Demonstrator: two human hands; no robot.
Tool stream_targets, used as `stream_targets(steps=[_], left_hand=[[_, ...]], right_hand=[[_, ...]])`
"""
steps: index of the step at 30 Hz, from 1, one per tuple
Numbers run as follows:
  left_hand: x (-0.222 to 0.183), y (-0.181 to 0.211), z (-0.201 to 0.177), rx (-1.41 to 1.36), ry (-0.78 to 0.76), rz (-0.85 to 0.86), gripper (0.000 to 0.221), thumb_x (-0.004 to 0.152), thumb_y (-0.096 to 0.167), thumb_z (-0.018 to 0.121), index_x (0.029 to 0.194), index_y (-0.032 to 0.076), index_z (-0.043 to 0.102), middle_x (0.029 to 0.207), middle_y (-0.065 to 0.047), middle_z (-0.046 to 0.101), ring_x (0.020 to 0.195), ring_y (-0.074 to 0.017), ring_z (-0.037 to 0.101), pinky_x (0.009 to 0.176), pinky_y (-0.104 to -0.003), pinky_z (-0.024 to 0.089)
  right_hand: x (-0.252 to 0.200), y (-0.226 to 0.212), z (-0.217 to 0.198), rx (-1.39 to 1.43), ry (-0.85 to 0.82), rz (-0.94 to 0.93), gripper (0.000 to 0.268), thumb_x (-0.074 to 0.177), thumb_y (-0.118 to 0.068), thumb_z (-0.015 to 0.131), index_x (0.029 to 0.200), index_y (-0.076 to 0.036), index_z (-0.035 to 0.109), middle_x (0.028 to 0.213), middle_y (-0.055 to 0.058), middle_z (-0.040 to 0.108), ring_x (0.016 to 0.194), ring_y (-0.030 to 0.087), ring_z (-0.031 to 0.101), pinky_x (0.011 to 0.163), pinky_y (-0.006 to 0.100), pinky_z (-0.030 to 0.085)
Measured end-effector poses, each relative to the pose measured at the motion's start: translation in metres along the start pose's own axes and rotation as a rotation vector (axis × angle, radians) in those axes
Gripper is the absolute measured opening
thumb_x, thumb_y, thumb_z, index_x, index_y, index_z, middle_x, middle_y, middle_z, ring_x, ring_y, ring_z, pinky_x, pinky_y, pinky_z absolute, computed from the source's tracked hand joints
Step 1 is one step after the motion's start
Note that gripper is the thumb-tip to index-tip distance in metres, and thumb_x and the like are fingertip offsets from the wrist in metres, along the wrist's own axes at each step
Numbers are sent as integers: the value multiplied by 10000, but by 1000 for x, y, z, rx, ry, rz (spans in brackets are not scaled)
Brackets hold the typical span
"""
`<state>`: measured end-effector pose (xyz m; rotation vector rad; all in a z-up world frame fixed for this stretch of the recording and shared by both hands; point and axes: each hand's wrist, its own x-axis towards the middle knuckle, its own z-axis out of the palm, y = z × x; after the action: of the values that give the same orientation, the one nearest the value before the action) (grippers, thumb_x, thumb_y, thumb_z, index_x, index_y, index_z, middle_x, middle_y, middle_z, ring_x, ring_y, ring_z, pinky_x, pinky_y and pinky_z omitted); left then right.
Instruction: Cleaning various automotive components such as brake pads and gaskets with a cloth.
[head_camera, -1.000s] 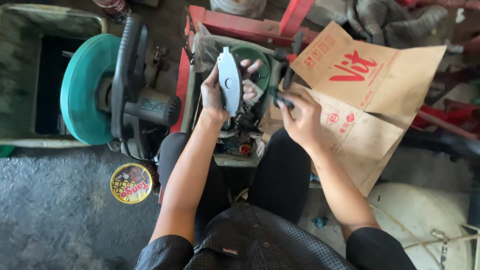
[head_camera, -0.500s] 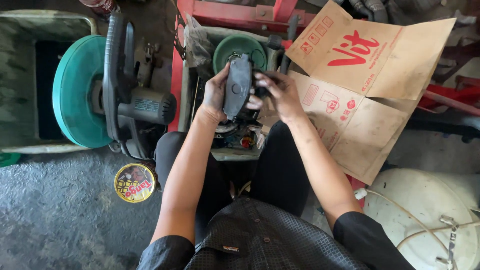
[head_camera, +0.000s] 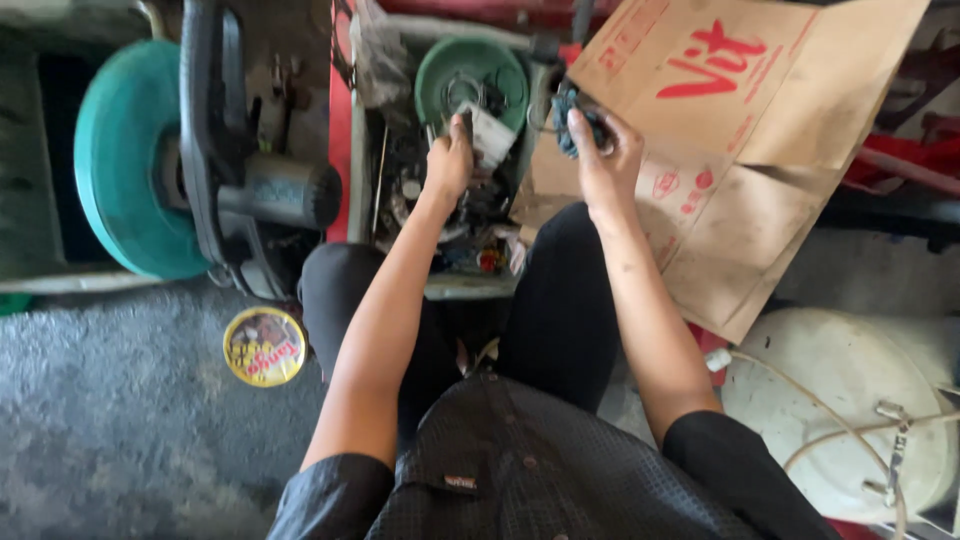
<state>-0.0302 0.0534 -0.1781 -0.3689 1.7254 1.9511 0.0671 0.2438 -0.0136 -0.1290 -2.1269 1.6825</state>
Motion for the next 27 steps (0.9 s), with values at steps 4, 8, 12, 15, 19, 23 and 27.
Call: stream_targets(steps=[4,8,12,15,19,23,27], left_hand=[[58,-88,-4,518,151,144,738,1142,588,368,1099,-70,700,1059,-266,760,931,-406,743,824,-479,618],[19,-95,-4,1029,150,259,595,1058,527,493,1211,-47,533,1113,-301,686,999,-463,683,855,-521,568],[8,-89,-9,1219,91,376,445,953,259,623,1257,-29,473,1146,-283,660,978,-431,703,801,-490,588],[32,-104,-16,1284,134,422,359,936,42,639,1261,-14,497,1130,-258,673,1016,-392,722,841,-440,611],[26,-101,-21,1242,156,451,414,874,6,686,1243,-16,501,1133,-270,651,1034,-397,706,868,-436,604],[4,-68,-16,1186,174,322,513,791,69,750,1231,3,494,1213,-275,587,1041,-438,661,835,-491,579],[4,-71,-14,1196,172,319,408,813,98,725,1171,21,546,1238,-257,593,1052,-434,661,828,-506,578]], right_hand=[[-8,19,3,55,-35,51,226,1016,-170,740,1116,32,724,914,-11,685,798,39,601,720,213,515],[-20,38,10,-68,-162,76,209,1035,-189,743,999,17,733,810,-16,653,732,50,564,669,237,470],[-33,96,10,-231,-161,94,238,996,-199,766,952,33,738,756,25,687,688,68,586,632,267,487],[-37,124,11,-337,-137,-1,238,956,-199,774,992,35,755,814,111,751,719,148,695,685,301,538],[-38,128,21,-433,-161,-78,251,937,-211,805,996,28,758,910,182,767,837,261,763,785,358,570],[-39,133,26,-538,-196,-85,266,903,-228,815,986,19,760,984,217,760,934,364,743,873,408,568],[-42,145,31,-617,-198,-115,265,877,-224,827,969,17,764,992,230,753,951,402,722,880,428,566]])
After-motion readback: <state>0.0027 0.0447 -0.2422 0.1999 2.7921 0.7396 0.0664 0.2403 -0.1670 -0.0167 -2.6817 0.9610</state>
